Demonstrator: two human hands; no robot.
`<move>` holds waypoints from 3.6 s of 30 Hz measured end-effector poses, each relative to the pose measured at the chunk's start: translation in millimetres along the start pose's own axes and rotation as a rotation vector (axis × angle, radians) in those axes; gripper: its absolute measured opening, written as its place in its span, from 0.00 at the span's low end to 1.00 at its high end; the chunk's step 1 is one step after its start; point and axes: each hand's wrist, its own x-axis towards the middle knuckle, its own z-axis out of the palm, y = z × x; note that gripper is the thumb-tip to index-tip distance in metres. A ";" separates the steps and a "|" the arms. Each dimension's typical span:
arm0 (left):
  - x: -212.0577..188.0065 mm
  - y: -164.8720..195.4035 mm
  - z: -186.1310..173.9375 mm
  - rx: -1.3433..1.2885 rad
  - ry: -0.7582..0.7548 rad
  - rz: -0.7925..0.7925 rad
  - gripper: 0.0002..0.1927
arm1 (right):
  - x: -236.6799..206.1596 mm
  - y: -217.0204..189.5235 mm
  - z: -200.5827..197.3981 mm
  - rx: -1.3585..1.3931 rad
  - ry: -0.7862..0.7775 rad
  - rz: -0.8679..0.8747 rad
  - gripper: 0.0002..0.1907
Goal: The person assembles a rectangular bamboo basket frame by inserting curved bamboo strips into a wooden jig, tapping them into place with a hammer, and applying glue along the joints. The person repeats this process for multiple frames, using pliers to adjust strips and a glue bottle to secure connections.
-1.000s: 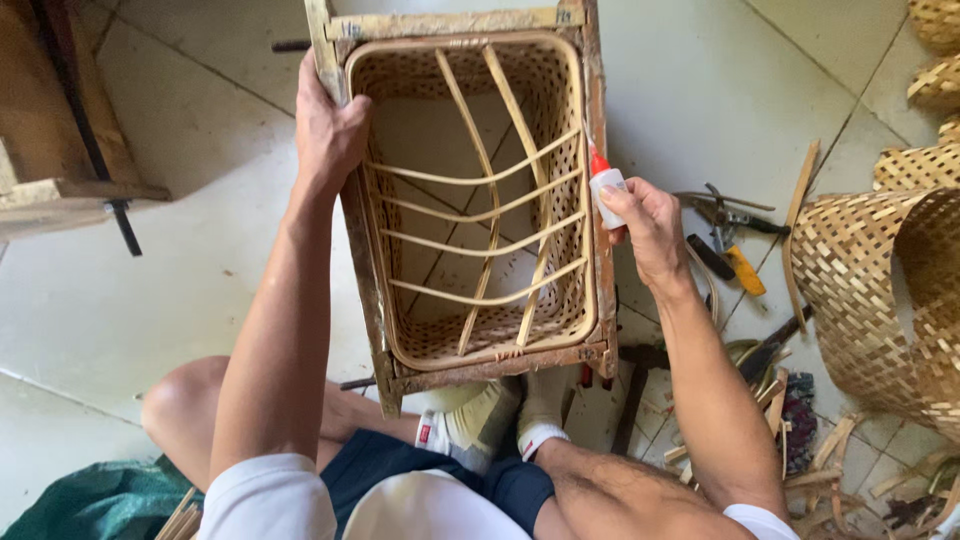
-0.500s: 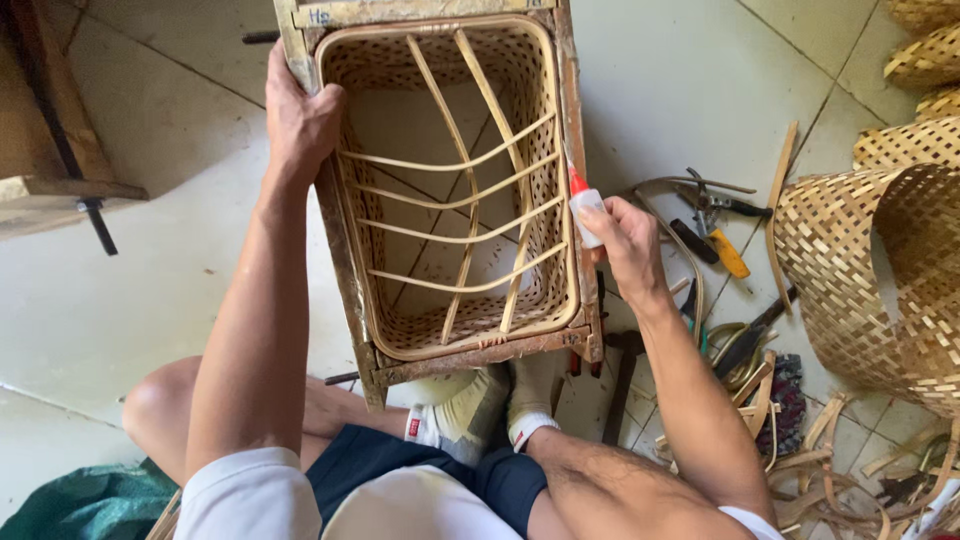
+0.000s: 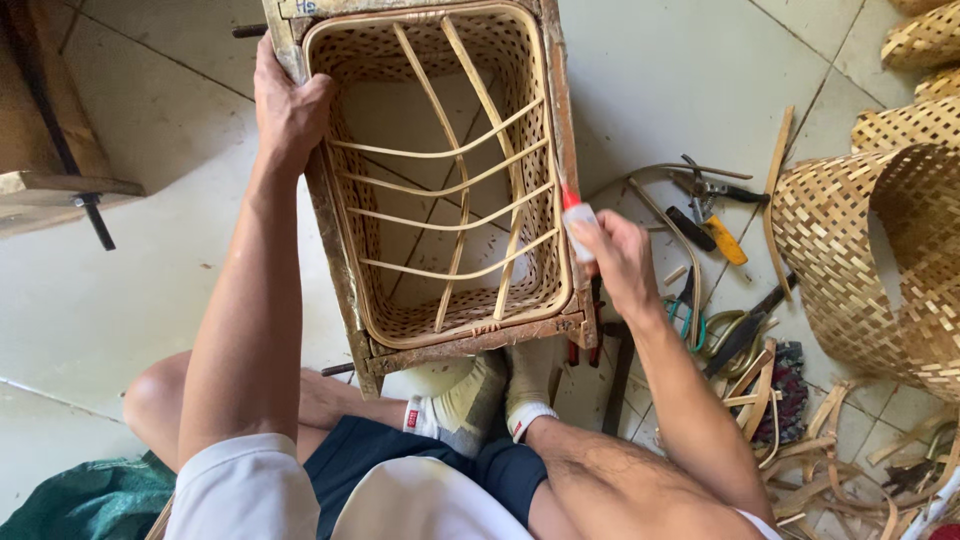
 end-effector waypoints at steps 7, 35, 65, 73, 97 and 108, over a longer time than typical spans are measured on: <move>2.6 -13.2 -0.8 -0.058 -0.017 0.079 0.33 | -44.0 1.0 -1.6 0.038 -0.012 0.071 0.23; 6.4 -15.0 -4.8 0.098 -0.001 -0.104 0.06 | -96.8 20.5 -1.2 -0.028 0.033 0.087 0.17; -293.1 91.5 -31.0 -0.403 -0.124 -0.342 0.37 | -132.8 -21.5 -30.2 -0.995 0.003 -0.618 0.28; -340.9 108.6 -5.8 -0.548 -0.006 -0.410 0.42 | -121.1 -30.1 -28.6 -1.085 -0.039 -0.712 0.26; -338.8 105.3 -9.1 -0.518 -0.006 -0.430 0.42 | -112.7 -36.5 -45.4 -1.190 -0.073 -0.793 0.21; -340.5 100.4 -8.2 -0.538 0.008 -0.417 0.42 | -111.0 -47.0 -13.8 -1.083 -0.123 -0.831 0.23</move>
